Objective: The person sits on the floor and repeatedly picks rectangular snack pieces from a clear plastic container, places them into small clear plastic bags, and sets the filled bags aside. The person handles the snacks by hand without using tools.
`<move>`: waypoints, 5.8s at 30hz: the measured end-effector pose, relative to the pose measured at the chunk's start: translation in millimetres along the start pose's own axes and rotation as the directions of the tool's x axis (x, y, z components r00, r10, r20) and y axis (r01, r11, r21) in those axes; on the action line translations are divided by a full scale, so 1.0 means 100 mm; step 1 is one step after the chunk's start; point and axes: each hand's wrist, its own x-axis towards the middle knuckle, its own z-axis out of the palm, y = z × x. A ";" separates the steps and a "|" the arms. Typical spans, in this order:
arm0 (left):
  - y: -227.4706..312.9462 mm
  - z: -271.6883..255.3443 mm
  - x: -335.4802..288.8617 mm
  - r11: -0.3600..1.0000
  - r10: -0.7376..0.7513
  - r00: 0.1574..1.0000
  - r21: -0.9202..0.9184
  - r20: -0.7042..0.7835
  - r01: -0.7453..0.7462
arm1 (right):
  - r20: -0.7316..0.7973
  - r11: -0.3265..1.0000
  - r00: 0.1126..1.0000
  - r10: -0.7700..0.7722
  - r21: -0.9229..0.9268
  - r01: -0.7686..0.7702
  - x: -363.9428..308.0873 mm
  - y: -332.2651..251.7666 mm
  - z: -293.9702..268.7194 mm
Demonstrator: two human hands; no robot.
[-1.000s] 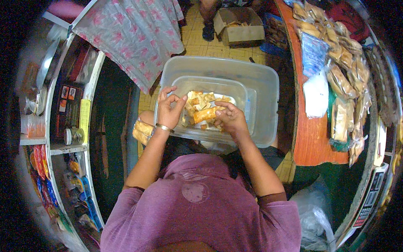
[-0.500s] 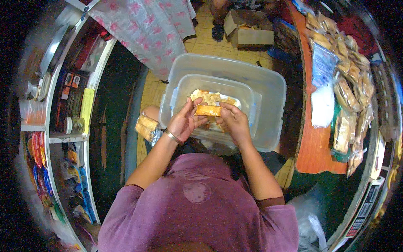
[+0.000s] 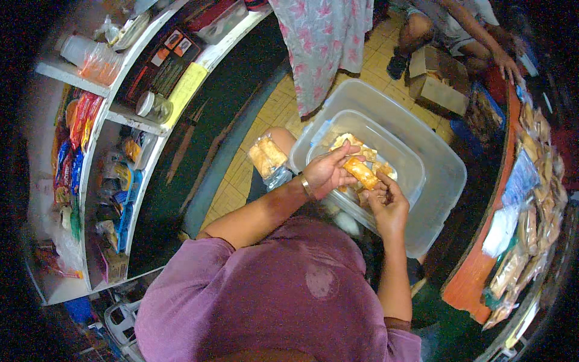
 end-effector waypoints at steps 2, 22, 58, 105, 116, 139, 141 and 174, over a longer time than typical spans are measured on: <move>0.05 0.03 -0.04 0.999 -0.025 1.000 -0.020 0.000 0.025 | -0.002 1.000 1.000 0.001 -0.006 -0.001 0.01 -0.03 0.02; 0.03 -0.73 -1.61 -0.079 0.772 0.635 0.996 0.034 0.043 | 0.459 0.928 0.888 -0.033 -0.316 0.197 -0.25 -0.30 0.51; 0.19 -0.37 -1.24 -0.466 0.692 0.692 0.860 0.207 0.209 | 0.408 0.766 0.862 -0.299 -0.437 0.472 -0.19 -0.77 0.86; -0.26 -0.75 -1.28 -0.313 0.652 0.654 0.921 0.385 -0.230 | 0.643 0.763 0.661 -0.387 -0.179 0.621 0.60 -0.15 1.51; -0.25 -0.80 -1.23 -0.307 0.718 0.615 0.941 0.327 -0.142 | 0.614 0.682 0.613 -0.498 -0.159 0.714 0.61 -0.10 1.58; -0.17 -0.70 -1.16 -0.161 0.676 0.722 0.985 0.150 -0.054 | 0.418 0.837 0.787 -0.454 -0.103 0.538 0.66 0.21 1.80; -0.17 -0.68 -1.18 -0.129 0.701 0.695 0.987 0.161 -0.099 | 0.443 0.871 0.788 -0.428 -0.030 0.490 0.66 0.25 1.82; -0.09 -0.62 -1.20 -0.168 0.740 0.646 0.981 0.188 -0.093 | 0.439 0.894 0.810 -0.389 -0.031 0.447 0.75 0.14 1.84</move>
